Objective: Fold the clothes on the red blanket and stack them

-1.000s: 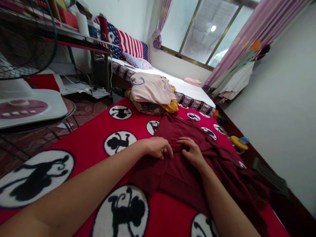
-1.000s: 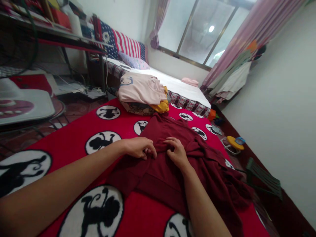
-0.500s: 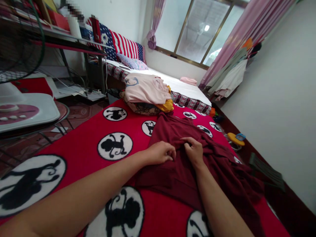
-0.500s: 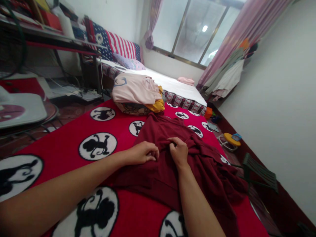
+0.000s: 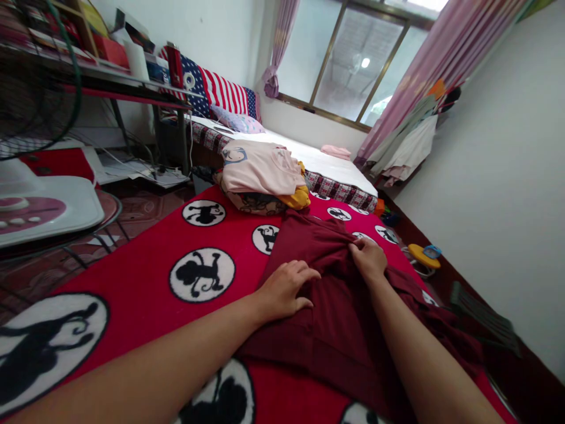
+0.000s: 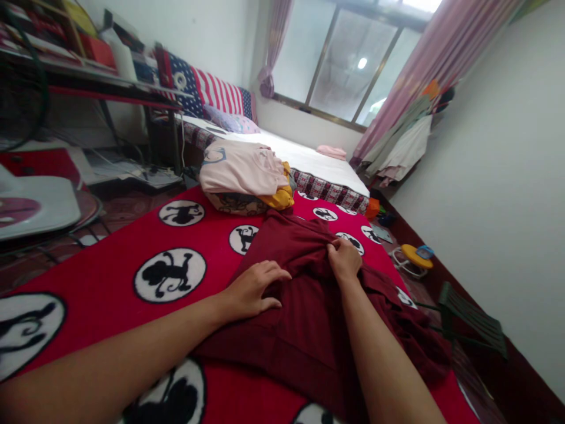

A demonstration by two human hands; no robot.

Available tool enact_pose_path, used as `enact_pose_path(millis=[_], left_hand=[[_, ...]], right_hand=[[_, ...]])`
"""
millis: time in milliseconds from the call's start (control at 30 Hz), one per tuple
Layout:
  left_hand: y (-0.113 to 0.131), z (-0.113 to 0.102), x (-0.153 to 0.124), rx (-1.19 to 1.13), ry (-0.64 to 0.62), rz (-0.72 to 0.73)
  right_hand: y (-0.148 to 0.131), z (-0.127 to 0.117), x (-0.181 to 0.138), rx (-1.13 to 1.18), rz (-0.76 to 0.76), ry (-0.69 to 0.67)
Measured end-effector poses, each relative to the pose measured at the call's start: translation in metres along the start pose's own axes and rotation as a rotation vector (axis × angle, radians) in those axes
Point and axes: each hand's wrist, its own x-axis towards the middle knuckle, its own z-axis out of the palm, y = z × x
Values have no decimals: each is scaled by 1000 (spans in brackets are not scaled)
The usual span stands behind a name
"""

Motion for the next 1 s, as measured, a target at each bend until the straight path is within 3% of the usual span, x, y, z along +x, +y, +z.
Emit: enact_pose_path(millis=[67, 167, 267, 367, 467, 567, 733, 1000], left_hand=[[1, 4, -1, 128, 35, 8], [-1, 10, -1, 223, -71, -13], [-1, 12, -1, 255, -169, 18], [0, 11, -2, 269, -197, 47], [1, 8, -3, 270, -200, 78], [2, 6, -2, 267, -197, 85], [5, 4, -2, 266, -213, 73], [4, 5, -2, 256, -201, 32]], right_hand=[[-3, -1, 3, -125, -17, 3], [-24, -1, 8, -107, -107, 95], [-67, 5, 16, 281, -218, 139], [-114, 20, 27, 707, -225, 11], [-145, 42, 40, 884, -144, -77], [-150, 61, 54, 955, -15, -102], [-140, 79, 68, 1033, 140, 0], [-166, 78, 58, 1182, -95, -258]])
